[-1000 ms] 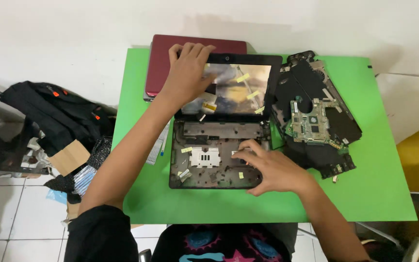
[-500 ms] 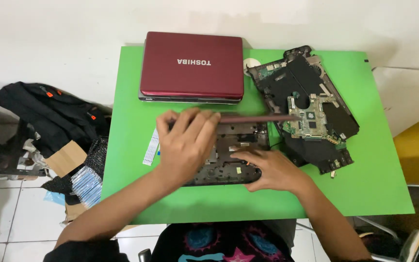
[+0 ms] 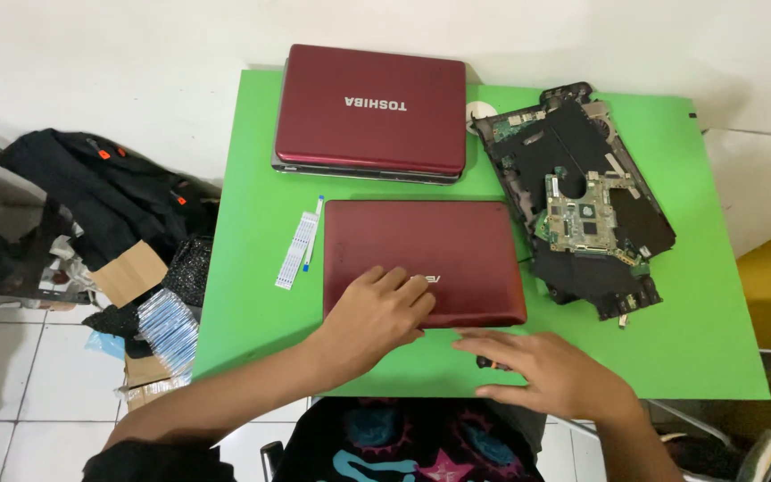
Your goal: Disassembling a laptop by removing screws and internal components like the keyboard and motherboard
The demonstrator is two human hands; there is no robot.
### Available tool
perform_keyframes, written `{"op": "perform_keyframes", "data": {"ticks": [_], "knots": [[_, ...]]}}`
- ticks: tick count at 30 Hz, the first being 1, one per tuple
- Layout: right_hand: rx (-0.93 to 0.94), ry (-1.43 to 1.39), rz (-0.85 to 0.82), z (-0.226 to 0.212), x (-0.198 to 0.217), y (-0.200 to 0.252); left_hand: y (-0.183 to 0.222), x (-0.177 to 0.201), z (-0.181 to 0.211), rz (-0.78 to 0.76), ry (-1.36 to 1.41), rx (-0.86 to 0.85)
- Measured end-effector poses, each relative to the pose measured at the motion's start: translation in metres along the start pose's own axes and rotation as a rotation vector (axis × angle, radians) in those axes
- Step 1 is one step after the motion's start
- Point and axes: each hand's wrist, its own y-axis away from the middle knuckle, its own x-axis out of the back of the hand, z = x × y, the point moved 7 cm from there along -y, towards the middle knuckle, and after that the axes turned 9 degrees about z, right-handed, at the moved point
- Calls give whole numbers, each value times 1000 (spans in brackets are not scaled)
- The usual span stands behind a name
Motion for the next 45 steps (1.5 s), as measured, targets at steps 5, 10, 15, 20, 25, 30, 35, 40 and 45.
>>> {"op": "perform_keyframes", "data": {"ticks": [5,10,15,20,25,30,35,40,45], "knots": [[12,-221,86,10,41,-24,2,-47,-8,-65,92,47],[-62,-364,282,55,67,-81,0,-45,-18,-7,154,24],[-61,-1040,423,79,73,-133,-25,-4,-62,-212,904,165],[-67,-1219,485,106,61,-153,-42,-36,-160,26,632,352],[-47,-1191,570,92,63,-140,-39,-73,-234,156,45,400],[-34,-1269,589,94,62,-138,-27,-79,-231,-133,0,477],[-38,-1260,611,89,60,-136,-24,-102,-233,72,-196,206],[0,-1262,618,93,62,-138,-35,-80,-228,362,-359,15],[-30,-1306,635,95,63,-140,-52,-50,-222,464,-367,-25]]}}
